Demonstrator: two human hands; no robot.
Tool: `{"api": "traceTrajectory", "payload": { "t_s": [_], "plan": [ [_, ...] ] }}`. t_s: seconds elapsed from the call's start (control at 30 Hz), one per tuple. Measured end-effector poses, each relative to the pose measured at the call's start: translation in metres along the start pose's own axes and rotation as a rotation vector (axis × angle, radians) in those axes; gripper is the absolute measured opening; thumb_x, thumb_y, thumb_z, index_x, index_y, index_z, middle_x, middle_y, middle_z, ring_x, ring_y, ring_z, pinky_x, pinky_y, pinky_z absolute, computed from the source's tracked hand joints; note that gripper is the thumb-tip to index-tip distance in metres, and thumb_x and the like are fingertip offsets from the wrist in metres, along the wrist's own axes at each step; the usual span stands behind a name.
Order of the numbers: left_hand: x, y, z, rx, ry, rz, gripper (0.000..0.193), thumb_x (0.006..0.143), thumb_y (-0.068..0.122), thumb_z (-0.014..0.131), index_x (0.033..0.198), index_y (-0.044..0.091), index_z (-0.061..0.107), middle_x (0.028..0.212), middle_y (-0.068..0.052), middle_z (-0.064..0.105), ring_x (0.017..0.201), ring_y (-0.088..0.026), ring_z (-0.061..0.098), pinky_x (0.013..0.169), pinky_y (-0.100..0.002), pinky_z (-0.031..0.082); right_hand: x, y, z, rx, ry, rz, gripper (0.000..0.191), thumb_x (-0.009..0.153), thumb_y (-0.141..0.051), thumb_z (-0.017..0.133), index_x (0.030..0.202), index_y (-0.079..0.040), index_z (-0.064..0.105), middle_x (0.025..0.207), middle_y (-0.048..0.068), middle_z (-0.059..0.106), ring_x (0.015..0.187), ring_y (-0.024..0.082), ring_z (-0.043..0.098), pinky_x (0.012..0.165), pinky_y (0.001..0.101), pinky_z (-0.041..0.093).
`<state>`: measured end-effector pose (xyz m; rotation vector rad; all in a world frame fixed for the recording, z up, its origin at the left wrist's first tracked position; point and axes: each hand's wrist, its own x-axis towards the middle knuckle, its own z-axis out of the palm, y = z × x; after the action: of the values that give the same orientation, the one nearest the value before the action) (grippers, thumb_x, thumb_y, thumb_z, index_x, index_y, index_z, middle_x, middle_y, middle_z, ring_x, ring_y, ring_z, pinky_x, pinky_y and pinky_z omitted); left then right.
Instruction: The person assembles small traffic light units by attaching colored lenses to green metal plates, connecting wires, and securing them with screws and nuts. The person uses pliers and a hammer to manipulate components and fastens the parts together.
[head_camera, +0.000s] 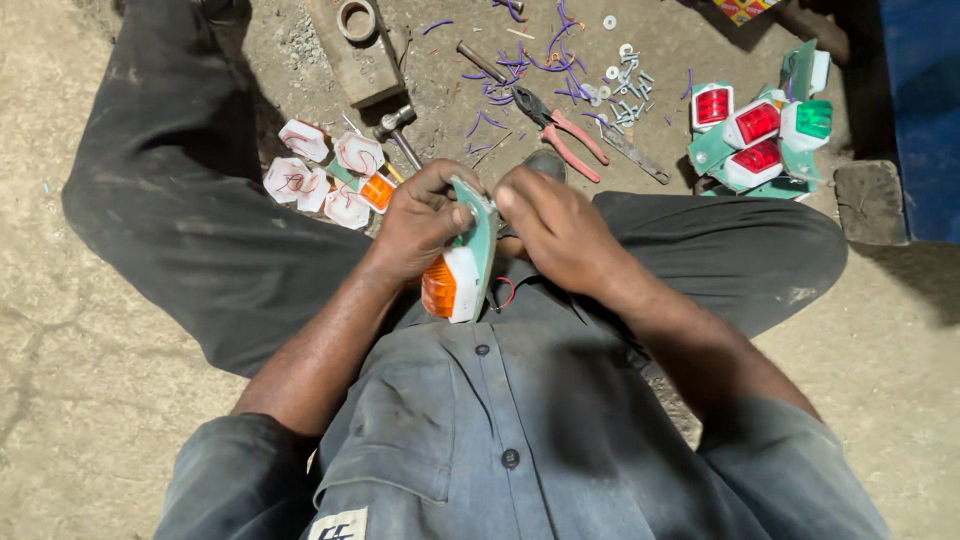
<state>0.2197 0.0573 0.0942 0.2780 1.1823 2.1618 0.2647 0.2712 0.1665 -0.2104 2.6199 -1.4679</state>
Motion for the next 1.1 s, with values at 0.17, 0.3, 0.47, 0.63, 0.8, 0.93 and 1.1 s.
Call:
{"api": "traceTrajectory", "payload": {
  "t_s": [0.17, 0.3, 0.47, 0.63, 0.8, 0.93, 1.1],
  "plan": [
    [0.001, 0.007, 0.007, 0.032, -0.032, -0.016, 0.054, 0.094, 0.034, 0.083, 0.132, 0.003, 0.063, 0.113, -0.002, 0.068, 0.105, -0.010, 0.065, 0.093, -0.027, 0.055, -0.014, -0.002, 0.005, 0.055, 0.071, -0.130, 0.026, 0.111, -0.024, 0.052, 0.119, 0.001, 0.052, 0.098, 0.017, 0.064, 0.090, 0.039, 0.065, 0.074, 0.0445, 0.049],
    [0.003, 0.014, 0.010, 0.099, -0.031, -0.053, 0.062, 0.092, 0.037, 0.084, 0.139, 0.002, 0.062, 0.115, -0.002, 0.068, 0.106, -0.010, 0.065, 0.095, -0.027, 0.054, -0.014, 0.006, 0.010, 0.141, -0.102, 0.152, 0.029, 0.112, -0.028, 0.054, 0.098, -0.003, 0.054, 0.080, 0.015, 0.060, 0.076, 0.033, 0.061, 0.068, 0.0419, 0.048],
    [0.003, 0.015, 0.014, 0.011, -0.035, -0.107, 0.069, 0.089, 0.038, 0.085, 0.142, 0.001, 0.060, 0.120, -0.003, 0.070, 0.111, -0.011, 0.066, 0.099, -0.029, 0.055, -0.019, 0.012, 0.009, 0.288, 0.093, -0.241, 0.040, 0.117, -0.037, 0.048, 0.111, 0.002, 0.047, 0.092, 0.012, 0.060, 0.081, 0.027, 0.064, 0.072, 0.0399, 0.051],
    [0.004, 0.019, 0.021, 0.024, -0.072, -0.148, 0.071, 0.089, 0.034, 0.086, 0.146, 0.000, 0.058, 0.120, -0.006, 0.070, 0.109, -0.013, 0.065, 0.097, -0.030, 0.056, -0.018, 0.013, 0.019, 0.399, 0.054, 0.188, 0.049, 0.116, -0.043, 0.047, 0.099, -0.001, 0.065, 0.072, 0.004, 0.057, 0.071, 0.017, 0.054, 0.061, 0.0365, 0.044],
    [0.005, 0.046, 0.046, 0.080, -0.056, -0.177, 0.068, 0.087, 0.023, 0.084, 0.146, 0.001, 0.057, 0.125, -0.009, 0.072, 0.110, -0.017, 0.070, 0.099, -0.036, 0.059, -0.021, -0.008, 0.002, 0.278, 0.108, 0.196, 0.047, 0.110, -0.048, 0.047, 0.117, -0.005, 0.065, 0.090, 0.001, 0.069, 0.082, 0.012, 0.068, 0.071, 0.0297, 0.055],
    [0.021, 0.092, 0.079, 0.846, -0.240, 0.234, 0.079, 0.089, 0.010, 0.084, 0.157, 0.005, 0.044, 0.140, -0.016, 0.067, 0.124, -0.028, 0.068, 0.105, -0.041, 0.056, -0.031, -0.042, -0.037, 0.542, 0.078, 0.213, 0.046, 0.104, -0.042, 0.061, 0.129, -0.003, 0.057, 0.104, 0.005, 0.066, 0.092, 0.012, 0.064, 0.076, 0.0297, 0.055],
    [0.067, 0.143, 0.143, 1.226, -0.424, 0.609, 0.085, 0.084, 0.010, 0.081, 0.154, 0.006, 0.032, 0.136, -0.023, 0.060, 0.114, -0.043, 0.065, 0.092, -0.050, 0.054, -0.050, -0.075, -0.109, -0.040, 0.306, -0.025, 0.050, 0.098, -0.028, 0.073, 0.134, 0.002, 0.054, 0.115, 0.006, 0.063, 0.104, 0.014, 0.058, 0.089, 0.0306, 0.050]
  ]
}}
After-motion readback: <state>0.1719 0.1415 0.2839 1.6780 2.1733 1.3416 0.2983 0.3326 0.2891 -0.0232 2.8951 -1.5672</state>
